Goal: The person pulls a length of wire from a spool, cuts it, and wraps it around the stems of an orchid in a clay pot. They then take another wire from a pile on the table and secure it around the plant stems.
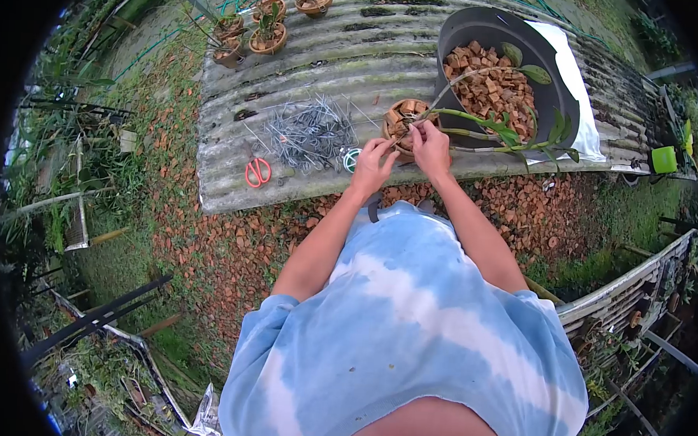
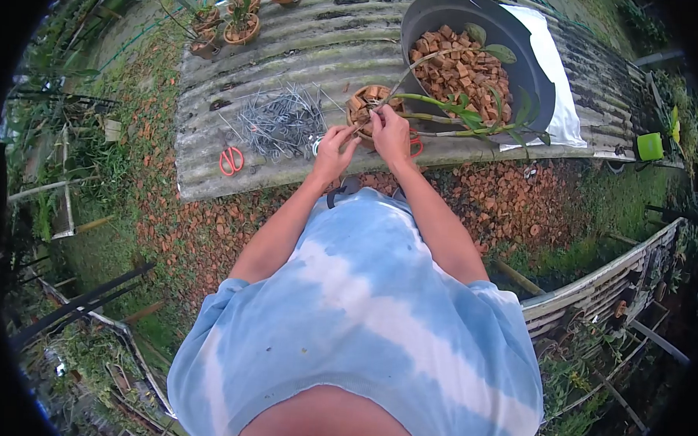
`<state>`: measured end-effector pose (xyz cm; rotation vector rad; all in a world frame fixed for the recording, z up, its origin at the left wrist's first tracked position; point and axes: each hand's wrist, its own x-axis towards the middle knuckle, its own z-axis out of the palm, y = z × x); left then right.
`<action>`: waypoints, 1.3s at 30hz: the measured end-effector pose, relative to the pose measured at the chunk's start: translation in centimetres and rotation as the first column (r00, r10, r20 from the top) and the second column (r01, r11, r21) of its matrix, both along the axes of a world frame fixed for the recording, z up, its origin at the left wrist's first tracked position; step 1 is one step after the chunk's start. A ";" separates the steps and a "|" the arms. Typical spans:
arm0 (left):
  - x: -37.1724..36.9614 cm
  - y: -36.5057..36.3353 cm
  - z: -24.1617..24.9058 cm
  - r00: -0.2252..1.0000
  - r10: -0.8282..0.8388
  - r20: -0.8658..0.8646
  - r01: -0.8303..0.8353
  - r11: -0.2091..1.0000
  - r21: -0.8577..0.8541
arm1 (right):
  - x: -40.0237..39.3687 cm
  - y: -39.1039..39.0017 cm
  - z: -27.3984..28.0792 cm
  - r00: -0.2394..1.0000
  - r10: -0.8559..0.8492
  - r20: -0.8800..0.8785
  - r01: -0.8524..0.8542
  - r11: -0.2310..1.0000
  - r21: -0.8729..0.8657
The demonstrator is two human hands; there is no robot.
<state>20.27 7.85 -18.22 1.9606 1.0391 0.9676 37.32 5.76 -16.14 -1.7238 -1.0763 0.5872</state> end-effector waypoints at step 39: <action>-1.1 2.2 -3.4 0.934 0.127 0.335 0.091 0.819 -0.566 | 0.7 0.2 1.8 0.934 0.118 0.338 -0.096 0.992 -0.083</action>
